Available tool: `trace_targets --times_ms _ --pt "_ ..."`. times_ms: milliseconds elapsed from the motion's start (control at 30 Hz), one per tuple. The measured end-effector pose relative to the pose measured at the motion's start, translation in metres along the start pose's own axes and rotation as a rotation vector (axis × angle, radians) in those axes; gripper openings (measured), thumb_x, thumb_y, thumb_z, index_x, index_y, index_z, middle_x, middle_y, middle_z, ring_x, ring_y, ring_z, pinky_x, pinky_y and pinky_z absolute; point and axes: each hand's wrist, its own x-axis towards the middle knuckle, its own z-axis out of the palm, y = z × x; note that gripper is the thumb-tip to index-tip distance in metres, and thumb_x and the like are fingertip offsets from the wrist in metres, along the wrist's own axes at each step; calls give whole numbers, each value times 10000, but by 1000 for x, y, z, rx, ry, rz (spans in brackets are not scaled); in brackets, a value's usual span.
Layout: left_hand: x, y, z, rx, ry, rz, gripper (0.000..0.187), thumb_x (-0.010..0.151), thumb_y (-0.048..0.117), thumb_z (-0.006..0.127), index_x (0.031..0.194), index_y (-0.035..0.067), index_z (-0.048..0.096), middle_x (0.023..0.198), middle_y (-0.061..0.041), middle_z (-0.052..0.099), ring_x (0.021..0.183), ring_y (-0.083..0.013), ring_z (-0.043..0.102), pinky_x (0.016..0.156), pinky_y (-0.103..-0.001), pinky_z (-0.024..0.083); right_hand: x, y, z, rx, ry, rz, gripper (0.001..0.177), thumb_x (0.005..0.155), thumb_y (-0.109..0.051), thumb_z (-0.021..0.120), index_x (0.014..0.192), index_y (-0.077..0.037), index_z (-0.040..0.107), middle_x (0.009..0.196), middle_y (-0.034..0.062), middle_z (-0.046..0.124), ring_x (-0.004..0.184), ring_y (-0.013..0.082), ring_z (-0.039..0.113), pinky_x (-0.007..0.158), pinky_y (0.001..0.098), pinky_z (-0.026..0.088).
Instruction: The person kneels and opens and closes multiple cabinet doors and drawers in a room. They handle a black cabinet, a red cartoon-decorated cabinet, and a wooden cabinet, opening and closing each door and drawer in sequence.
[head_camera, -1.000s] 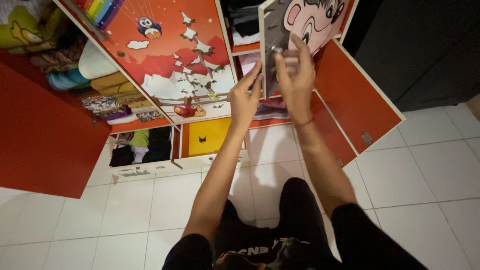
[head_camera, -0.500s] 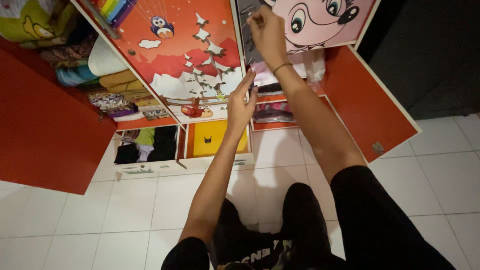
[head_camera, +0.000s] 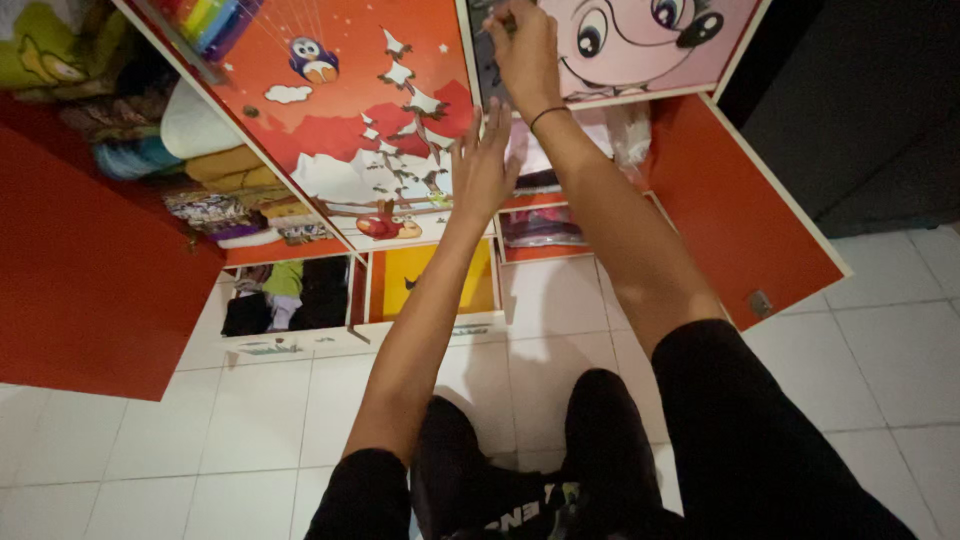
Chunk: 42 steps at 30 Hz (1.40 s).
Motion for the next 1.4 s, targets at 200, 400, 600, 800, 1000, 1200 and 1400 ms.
trace_targets --times_ms 200,400,600,800,1000,1200,1400 --pt "1 -3 16 -66 1 -65 738 908 239 695 1557 46 400 1638 -187 360 1491 -403 360 1110 -577 361 -33 -26 -58 128 -144 -54 413 969 -74 732 1346 27 598 1135 180 747 1070 284 741 896 339 588" --pt "-62 45 27 -243 -65 -121 620 957 261 685 1528 130 483 1636 -152 398 1517 -388 361 1171 -556 314 -160 -63 -231 -427 137 -37 248 1016 -75 742 1240 16 685 1249 178 713 1201 343 677 1077 433 498" --pt "-118 93 22 -433 -119 -72 523 935 247 719 1437 156 606 1591 -145 472 1472 -366 440 1190 -515 331 -225 -62 -370 -1091 74 233 501 922 -188 777 1347 41 641 1227 286 668 1119 451 619 987 545 468" --pt "-127 143 2 -626 -178 -83 419 912 229 766 1319 144 712 1356 -117 694 1262 -332 631 1074 -437 481 -251 -58 -376 -772 -34 393 277 1028 -48 656 1281 22 745 1081 289 734 889 340 742 812 400 572" --pt "-135 191 -28 -724 -151 -46 473 903 193 780 1333 56 639 1315 -177 678 1159 -366 680 975 -419 544 -243 -88 -301 -98 -177 673 361 958 -194 714 1233 35 668 1082 178 741 833 189 713 651 328 590" --pt "-127 190 -28 -671 -127 -324 412 922 125 702 1323 45 649 1164 -182 737 1046 -337 722 869 -422 566 -234 -90 -205 -399 -115 570 394 881 -249 846 1082 34 660 955 197 750 855 267 742 710 367 554" --pt "-121 134 -21 -594 -152 -499 304 959 112 672 1259 59 673 1006 -190 765 885 -296 779 756 -394 593 -265 -32 -166 -139 -92 442 190 981 -94 666 1147 -2 688 1055 168 760 877 240 763 748 336 589"
